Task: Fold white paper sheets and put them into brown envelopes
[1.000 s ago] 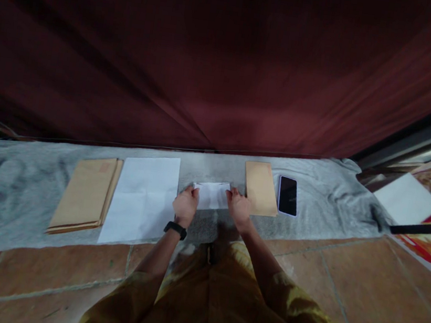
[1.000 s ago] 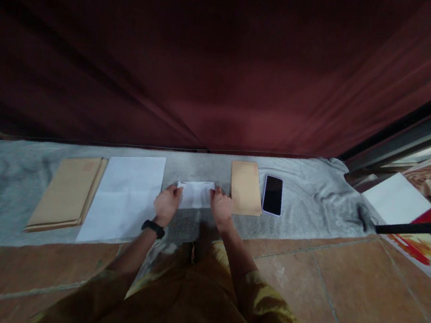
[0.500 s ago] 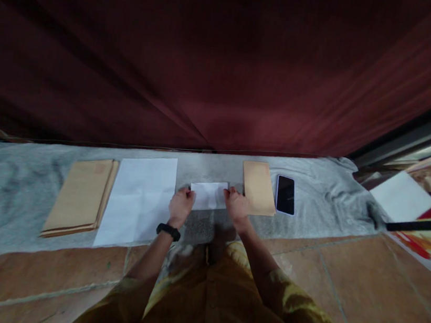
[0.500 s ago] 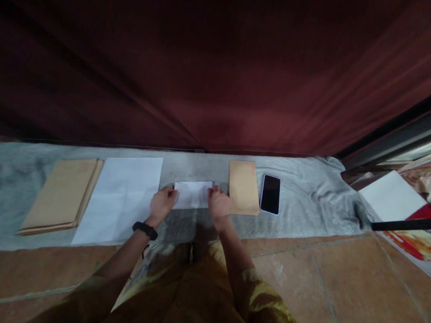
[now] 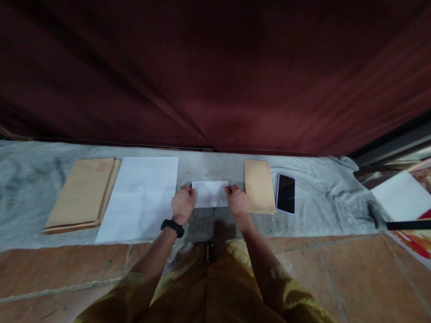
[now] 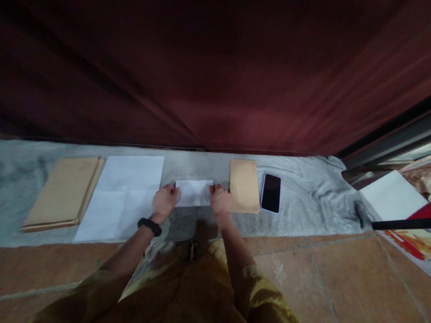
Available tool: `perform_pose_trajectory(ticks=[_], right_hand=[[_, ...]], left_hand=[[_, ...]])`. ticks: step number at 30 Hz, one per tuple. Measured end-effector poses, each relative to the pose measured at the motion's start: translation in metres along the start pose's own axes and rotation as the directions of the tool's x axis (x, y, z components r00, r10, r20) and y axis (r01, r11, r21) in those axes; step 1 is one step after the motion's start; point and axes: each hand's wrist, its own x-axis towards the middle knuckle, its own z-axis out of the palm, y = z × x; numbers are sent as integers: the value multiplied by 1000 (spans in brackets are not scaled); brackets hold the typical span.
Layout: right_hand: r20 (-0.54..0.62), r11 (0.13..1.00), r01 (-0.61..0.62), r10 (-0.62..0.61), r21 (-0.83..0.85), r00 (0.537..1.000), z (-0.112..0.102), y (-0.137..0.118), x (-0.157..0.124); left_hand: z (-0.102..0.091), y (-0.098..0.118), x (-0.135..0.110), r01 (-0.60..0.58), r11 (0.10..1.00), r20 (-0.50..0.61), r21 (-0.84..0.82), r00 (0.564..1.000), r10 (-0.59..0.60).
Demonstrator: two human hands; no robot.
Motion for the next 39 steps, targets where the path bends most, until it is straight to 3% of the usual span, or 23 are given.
perform_pose_trajectory(ticks=[22, 32, 39], right_hand=[[-2, 997, 26, -26, -68, 1000, 6, -2, 0], [-88, 997, 51, -57, -66, 995, 12, -1, -1], [-83, 997, 59, -63, -47, 995, 11, -3, 1]], left_hand=[[1, 0, 11, 32, 999, 50, -20, 998, -31], [-5, 4, 10, 30, 1000, 57, -6, 998, -30], [-4, 6, 8, 27, 1000, 47, 9, 998, -27]])
